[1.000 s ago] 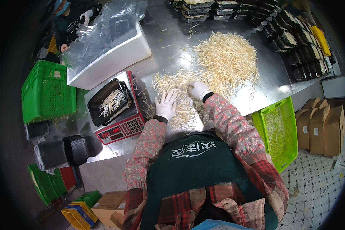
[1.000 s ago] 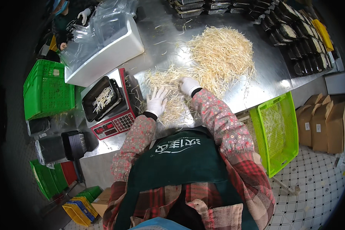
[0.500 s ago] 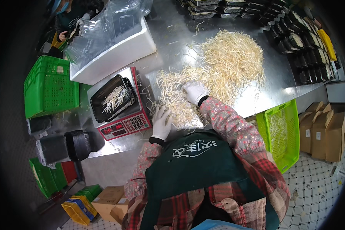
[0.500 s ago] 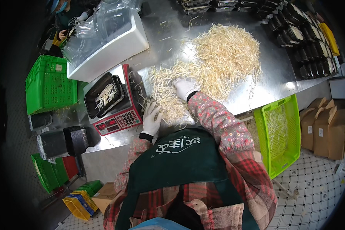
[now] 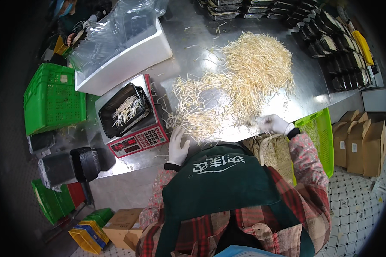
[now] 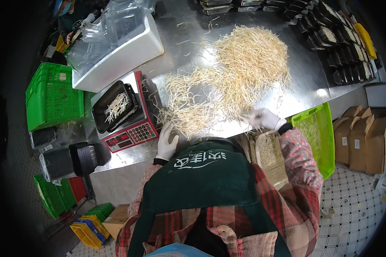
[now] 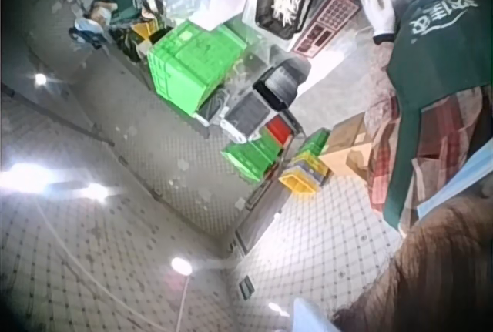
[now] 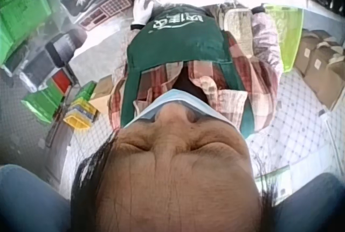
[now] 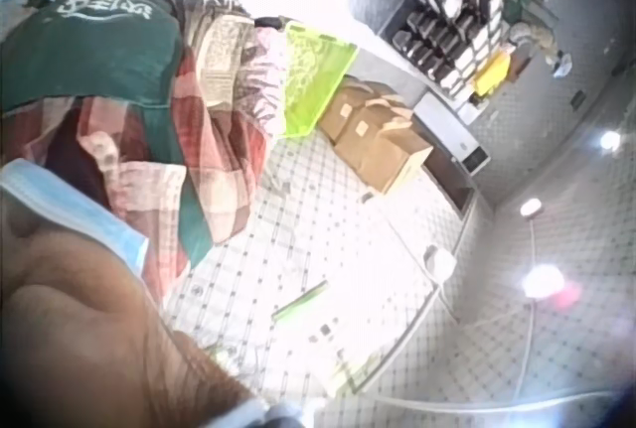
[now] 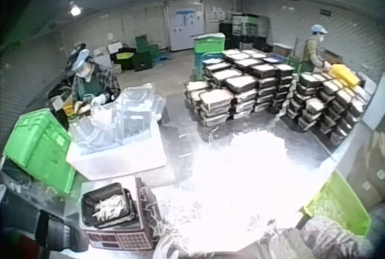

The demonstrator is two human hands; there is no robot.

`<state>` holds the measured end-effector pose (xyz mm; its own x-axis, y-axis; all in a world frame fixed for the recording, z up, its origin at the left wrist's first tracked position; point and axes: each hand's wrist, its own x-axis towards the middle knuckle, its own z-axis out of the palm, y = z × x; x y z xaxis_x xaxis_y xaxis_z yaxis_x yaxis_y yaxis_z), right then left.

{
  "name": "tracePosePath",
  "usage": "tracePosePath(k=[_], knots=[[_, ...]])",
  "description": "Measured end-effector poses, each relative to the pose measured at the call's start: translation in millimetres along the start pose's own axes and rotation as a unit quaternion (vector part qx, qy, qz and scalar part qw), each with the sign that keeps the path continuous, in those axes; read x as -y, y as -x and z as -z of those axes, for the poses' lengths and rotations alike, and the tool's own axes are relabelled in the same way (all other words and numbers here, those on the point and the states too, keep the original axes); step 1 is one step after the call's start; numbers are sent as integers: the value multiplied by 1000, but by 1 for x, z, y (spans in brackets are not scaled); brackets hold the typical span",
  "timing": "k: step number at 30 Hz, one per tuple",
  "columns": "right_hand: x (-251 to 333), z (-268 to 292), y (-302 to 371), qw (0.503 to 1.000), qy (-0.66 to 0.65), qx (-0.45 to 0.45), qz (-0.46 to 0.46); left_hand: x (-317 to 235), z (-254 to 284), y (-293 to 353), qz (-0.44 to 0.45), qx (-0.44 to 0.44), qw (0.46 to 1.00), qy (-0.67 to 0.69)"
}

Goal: The person scoops shredded food from a large pile on a metal table into black plastic trays using gloved hands. They place the filled trays onto a digital scale to check the weight, then move the weighed trays to a stack on the right side of the table.

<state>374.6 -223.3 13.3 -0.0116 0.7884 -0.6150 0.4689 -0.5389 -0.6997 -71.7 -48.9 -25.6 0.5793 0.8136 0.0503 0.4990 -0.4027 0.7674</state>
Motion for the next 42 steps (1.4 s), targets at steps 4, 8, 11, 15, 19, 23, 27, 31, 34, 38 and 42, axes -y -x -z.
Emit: tracePosePath(k=[4, 8, 11, 15, 19, 23, 27, 31, 34, 38, 42], knots=[[-42, -2, 38, 877, 470, 94, -36, -1, 0, 1, -14, 26, 999, -38], [-12, -9, 7, 945, 248, -216, 0, -3, 1, 2, -26, 66, 992, -102], [33, -14, -12, 937, 179, -301, -21, -1, 0, 6, -27, 70, 990, -117], [38, -4, -56, 891, 146, -428, -22, 3, -6, 11, -21, 63, 992, -104], [103, -35, -95, 877, 243, -405, -89, -1, -9, 15, -10, 51, 994, -94], [58, -16, -130, 924, 117, -362, -36, -3, -4, 17, -11, 23, 996, -90], [70, 18, -105, 926, -57, -370, 51, 1, -6, 27, 14, 8, 997, -77], [121, 11, -87, 928, -97, -258, 251, 1, -10, 28, 11, -15, 998, -63], [128, 0, -89, 933, 33, -272, 231, -2, -10, 23, 11, -13, 999, -50], [93, 3, -103, 921, -12, -366, 131, 0, -10, 22, 8, -11, 998, -55], [76, -2, -102, 914, 15, -391, 106, 5, -16, 23, 6, -3, 997, -72]])
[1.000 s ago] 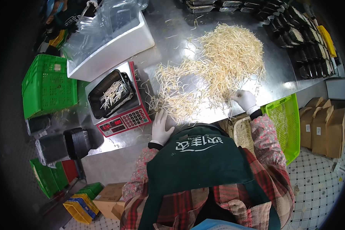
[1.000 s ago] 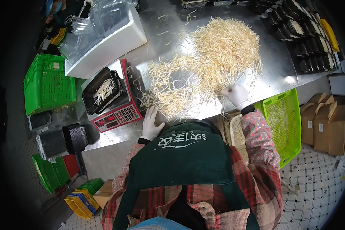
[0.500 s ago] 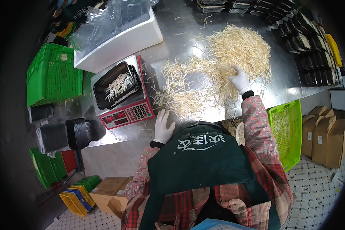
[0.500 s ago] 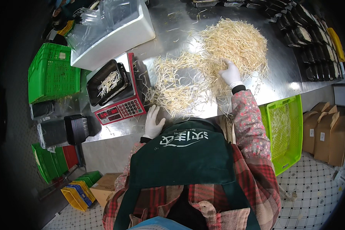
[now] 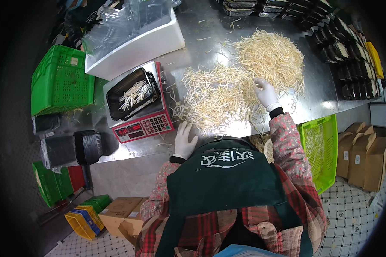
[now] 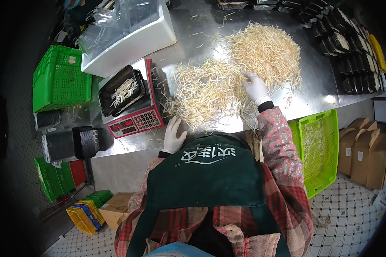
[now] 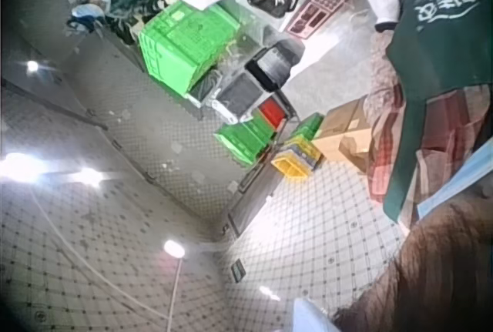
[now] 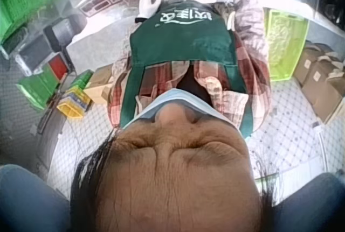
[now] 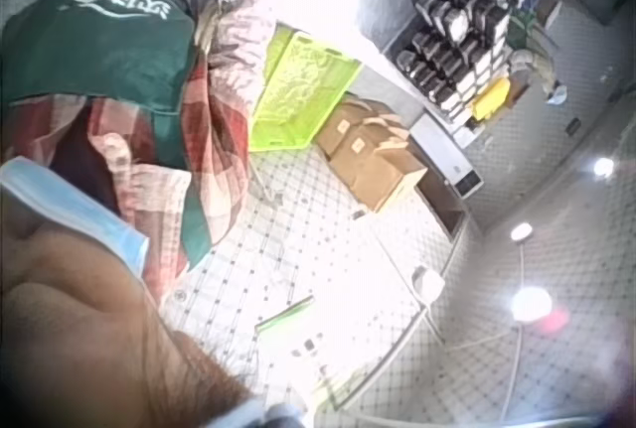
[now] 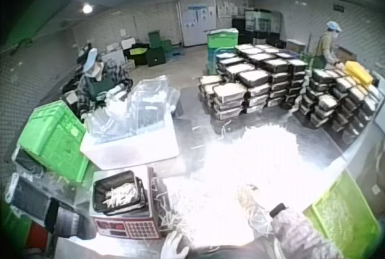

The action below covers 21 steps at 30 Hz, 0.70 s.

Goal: The person scoops shredded food from a large pile on a metal table into black plastic trays using gloved hands. They place the filled trays onto a digital scale to check the weight, then move the weighed trays to a stack on the right side of the table.

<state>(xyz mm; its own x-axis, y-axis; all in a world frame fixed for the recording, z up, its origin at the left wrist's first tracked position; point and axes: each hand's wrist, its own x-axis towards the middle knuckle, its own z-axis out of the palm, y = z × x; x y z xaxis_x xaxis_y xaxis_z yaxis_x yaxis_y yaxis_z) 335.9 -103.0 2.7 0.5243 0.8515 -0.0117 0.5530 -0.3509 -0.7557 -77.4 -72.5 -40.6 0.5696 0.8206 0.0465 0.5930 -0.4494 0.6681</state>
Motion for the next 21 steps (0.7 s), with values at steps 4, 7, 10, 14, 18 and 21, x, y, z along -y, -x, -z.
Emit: tracePosePath(k=[4, 7, 10, 14, 18, 21], knots=[[54, -38, 19, 979, 83, -30, 184, -3, -1, -5, -19, -8, 1000, -3], [91, -104, 30, 948, 80, 62, 302, -5, -2, -9, -36, 10, 999, -11], [116, -157, 30, 915, 127, 147, 355, -8, 2, -4, -29, 2, 999, -17], [118, -202, 27, 876, 218, 132, 410, -3, 4, 9, -31, -23, 999, -22], [114, -205, 20, 878, 169, 125, 431, 1, 8, 19, -16, -32, 999, -18], [104, -176, 9, 926, 22, 133, 354, 5, 11, 18, -6, -29, 1000, -8]])
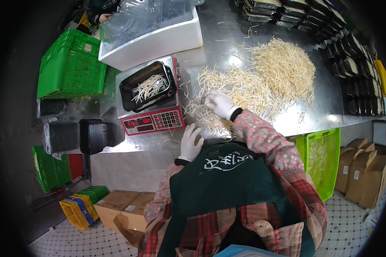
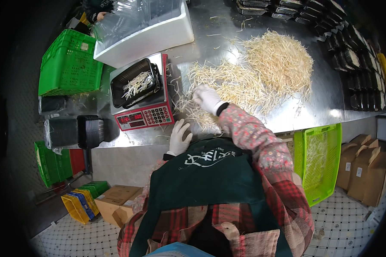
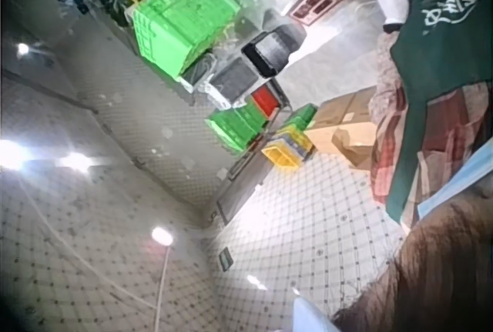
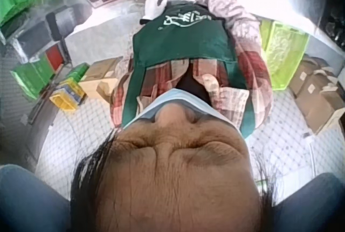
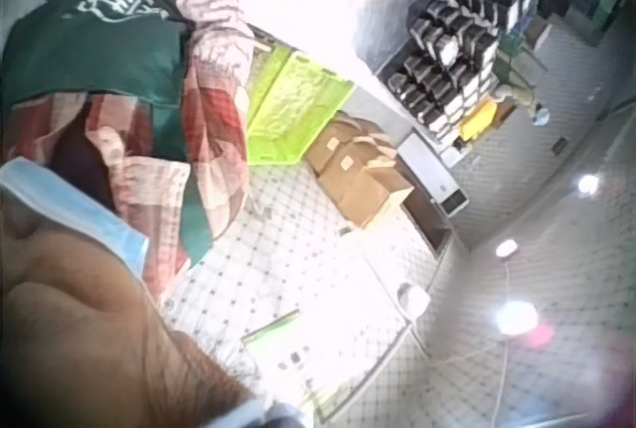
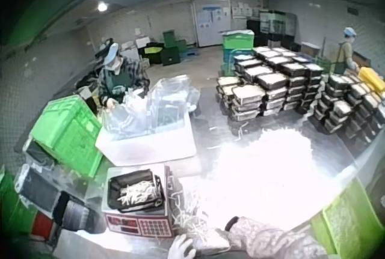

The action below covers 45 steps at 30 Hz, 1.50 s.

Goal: The person scoops shredded food from a large pile on a metal table into black plastic trays using gloved hands. They place the filled trays onto a digital scale to check the weight, then move the weighed trays to a stack on the right side of the table.

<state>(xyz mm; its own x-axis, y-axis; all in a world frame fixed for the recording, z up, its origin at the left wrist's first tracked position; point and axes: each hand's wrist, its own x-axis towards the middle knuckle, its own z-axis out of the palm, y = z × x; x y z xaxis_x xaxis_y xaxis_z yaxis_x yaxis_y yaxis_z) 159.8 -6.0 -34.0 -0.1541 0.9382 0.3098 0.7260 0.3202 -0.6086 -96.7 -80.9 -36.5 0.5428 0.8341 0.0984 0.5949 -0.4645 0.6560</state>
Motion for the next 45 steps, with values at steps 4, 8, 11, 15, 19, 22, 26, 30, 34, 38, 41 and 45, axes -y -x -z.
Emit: tracePosePath(k=[4, 8, 11, 15, 19, 22, 26, 30, 34, 38, 41, 45], knots=[[9, 118, 43, 902, -363, 42, -230, 2, -3, -3, -14, -8, 1000, 5], [-45, 183, 184, 833, -367, 119, -397, -3, -2, -21, -29, 28, 999, 3], [-48, 205, 249, 784, 129, 511, -327, -5, -5, -33, -48, 71, 996, -13], [-29, 212, 242, 881, 75, 247, -397, -20, -6, -54, -73, 120, 988, -62], [-35, 165, 195, 929, 41, 64, -363, -41, -8, -83, -98, 196, 966, -141], [-5, 133, 135, 946, 159, 36, -279, -63, -15, -103, -117, 222, 949, -190], [5, 101, 92, 951, 207, 107, -204, -73, -25, -128, -128, 175, 957, -191], [-46, 96, 98, 962, 57, 41, -265, -22, -43, -143, -142, 107, 981, -72], [-63, 153, 121, 932, -84, -98, -338, -26, -11, -130, -100, -30, 992, 64], [-80, 174, 153, 930, -20, -71, -359, -13, 1, -106, -26, 4, 999, 28], [-69, 163, 149, 903, 114, -27, -414, -25, 3, -101, -26, 46, 991, -127], [-99, 139, 166, 888, 129, -36, -440, -20, -9, -108, 0, 86, 986, -140]])
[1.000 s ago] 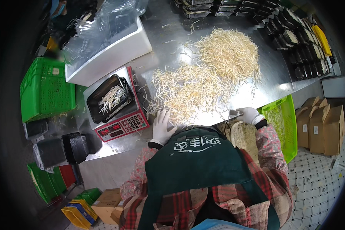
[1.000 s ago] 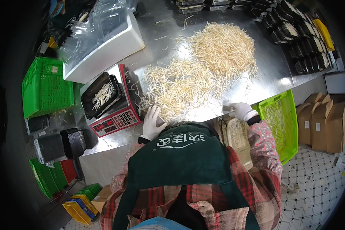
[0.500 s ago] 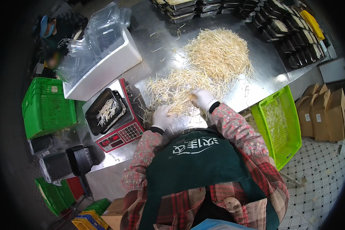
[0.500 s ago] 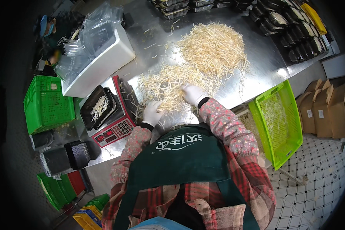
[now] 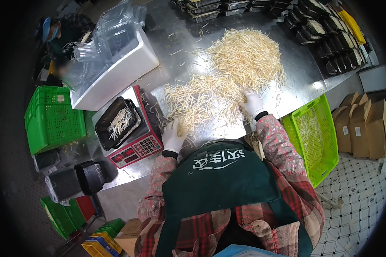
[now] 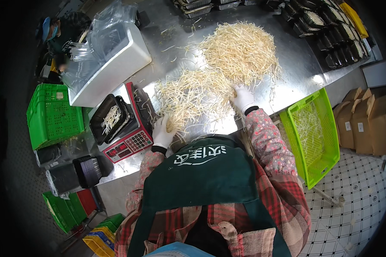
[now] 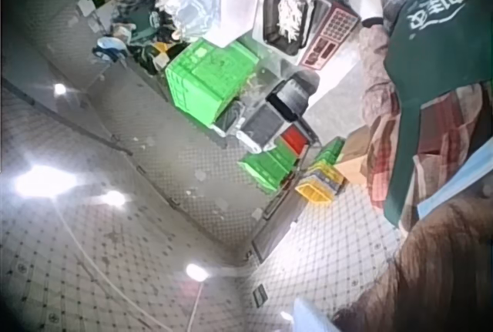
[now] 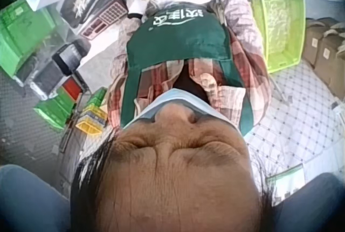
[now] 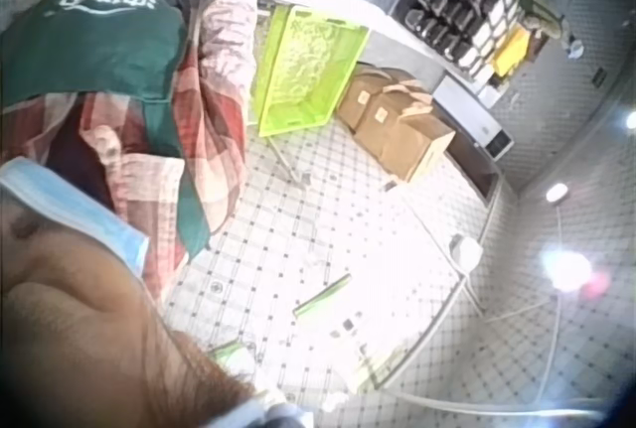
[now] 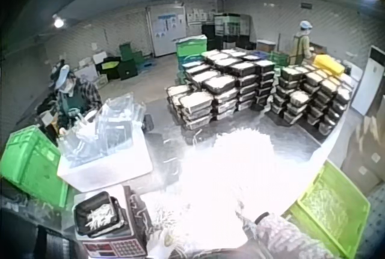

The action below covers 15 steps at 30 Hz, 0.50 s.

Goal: The person scoops shredded food from a large pile on a metal table into black plastic trays using gloved hands. They place the filled trays onto a digital scale to check the weight, then move the weighed trays to a stack on the right side of the table.

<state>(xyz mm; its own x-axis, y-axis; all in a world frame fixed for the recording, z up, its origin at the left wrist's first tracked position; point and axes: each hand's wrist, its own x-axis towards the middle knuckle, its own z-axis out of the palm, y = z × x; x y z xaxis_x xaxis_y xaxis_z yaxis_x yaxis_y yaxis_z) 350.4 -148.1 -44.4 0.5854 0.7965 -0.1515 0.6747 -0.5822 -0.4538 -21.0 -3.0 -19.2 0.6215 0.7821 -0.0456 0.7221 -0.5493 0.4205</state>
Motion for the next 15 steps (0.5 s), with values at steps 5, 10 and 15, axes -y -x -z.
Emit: tracePosePath(k=[5, 10, 15], knots=[[-28, 27, -11, 981, -191, -35, -20, 22, 7, 4, -47, -99, 984, 140], [-19, 59, -7, 965, -239, -108, 7, 2, 33, 10, -63, -104, 971, 206], [45, 63, 1, 914, -404, 7, 24, -23, 36, 10, -111, -85, 971, 197]])
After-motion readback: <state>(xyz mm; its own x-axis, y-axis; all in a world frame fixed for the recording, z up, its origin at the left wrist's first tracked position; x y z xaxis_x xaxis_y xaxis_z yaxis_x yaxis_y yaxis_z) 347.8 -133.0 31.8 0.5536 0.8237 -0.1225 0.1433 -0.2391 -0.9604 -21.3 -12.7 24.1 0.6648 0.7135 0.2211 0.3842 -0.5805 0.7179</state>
